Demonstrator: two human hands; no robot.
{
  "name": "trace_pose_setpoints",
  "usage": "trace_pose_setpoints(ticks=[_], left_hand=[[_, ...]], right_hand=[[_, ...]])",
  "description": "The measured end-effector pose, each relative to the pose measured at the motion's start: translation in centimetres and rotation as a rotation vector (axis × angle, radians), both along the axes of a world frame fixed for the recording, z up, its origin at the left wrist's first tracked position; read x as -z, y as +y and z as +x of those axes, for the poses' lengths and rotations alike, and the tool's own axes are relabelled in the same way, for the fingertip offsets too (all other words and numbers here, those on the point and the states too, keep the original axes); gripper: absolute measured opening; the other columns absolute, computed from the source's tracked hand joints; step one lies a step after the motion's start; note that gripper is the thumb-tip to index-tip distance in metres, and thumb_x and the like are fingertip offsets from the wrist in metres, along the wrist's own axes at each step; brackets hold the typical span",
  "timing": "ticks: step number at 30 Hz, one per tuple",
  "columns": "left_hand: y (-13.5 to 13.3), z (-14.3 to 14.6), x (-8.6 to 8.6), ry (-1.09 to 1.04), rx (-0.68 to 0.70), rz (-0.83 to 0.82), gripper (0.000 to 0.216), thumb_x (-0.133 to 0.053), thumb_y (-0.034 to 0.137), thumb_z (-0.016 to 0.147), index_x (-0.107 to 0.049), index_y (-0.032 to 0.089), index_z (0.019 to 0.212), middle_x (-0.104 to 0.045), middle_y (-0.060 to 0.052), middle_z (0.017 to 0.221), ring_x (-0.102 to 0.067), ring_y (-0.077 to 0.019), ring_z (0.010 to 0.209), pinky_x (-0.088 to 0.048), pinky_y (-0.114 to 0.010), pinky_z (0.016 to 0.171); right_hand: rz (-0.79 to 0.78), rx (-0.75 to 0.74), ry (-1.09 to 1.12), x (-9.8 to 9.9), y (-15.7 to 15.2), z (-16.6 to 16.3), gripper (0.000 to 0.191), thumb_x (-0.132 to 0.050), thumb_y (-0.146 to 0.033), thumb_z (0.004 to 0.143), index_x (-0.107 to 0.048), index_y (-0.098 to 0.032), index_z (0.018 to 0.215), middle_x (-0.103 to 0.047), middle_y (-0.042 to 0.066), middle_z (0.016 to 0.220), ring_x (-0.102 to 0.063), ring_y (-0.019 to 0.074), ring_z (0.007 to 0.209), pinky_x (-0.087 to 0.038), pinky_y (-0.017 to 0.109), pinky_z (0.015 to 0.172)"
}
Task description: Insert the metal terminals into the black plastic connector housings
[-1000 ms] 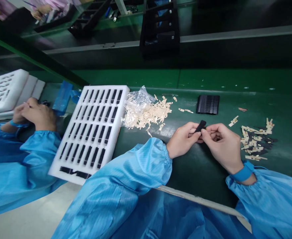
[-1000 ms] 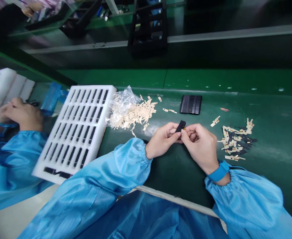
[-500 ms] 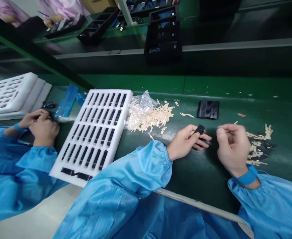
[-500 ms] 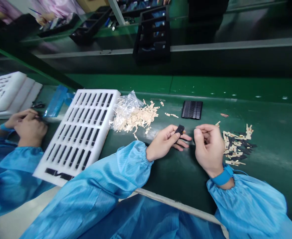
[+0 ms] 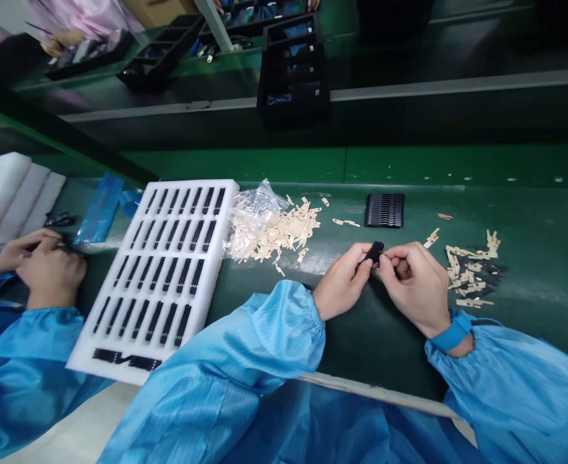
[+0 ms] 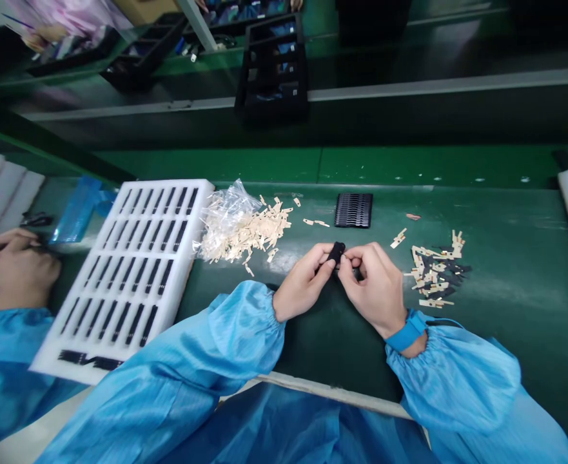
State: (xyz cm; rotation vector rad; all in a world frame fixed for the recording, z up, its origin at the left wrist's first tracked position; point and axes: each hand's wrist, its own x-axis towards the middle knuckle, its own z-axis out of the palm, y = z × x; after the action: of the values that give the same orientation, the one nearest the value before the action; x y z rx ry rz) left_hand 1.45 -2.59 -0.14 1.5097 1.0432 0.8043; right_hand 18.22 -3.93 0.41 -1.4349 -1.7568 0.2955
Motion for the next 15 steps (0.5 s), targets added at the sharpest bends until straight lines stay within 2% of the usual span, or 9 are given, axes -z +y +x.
trace_pose_setpoints(ticks=[7,15], left_hand=[[-0.14,0.7,0.01,-0.148,-0.066,-0.166,0.014,-0.06,0.021,0.096,-0.06,0.017,0.11,-0.076,-0.006,0.106,-0.074,-0.0172,0.103,-0.057,-0.026,0.091],[-0.17,0.36,-0.21,-0.063,-0.063,-0.069,0.018,-0.059,0.019,0.096,-0.063,0.019,0.114,-0.077,-0.004,0.108,-0.075,-0.0162,0.103,-0.058,-0.026,0.094]], right_hand=[[-0.094,0.058,0.098,-0.1,-0.34,-0.42,0.011,-0.066,-0.021,0.089,-0.059,-0.023,0.081,-0.057,-0.002,0.07,-0.052,0.0122,0.055,-0.043,0.027,0.051],[-0.156,0.052,0.156,0.14,-0.27,-0.07,0.009,-0.068,-0.024,0.09,-0.062,-0.022,0.083,-0.058,-0.003,0.068,-0.052,0.0115,0.053,-0.044,0.027,0.053]])
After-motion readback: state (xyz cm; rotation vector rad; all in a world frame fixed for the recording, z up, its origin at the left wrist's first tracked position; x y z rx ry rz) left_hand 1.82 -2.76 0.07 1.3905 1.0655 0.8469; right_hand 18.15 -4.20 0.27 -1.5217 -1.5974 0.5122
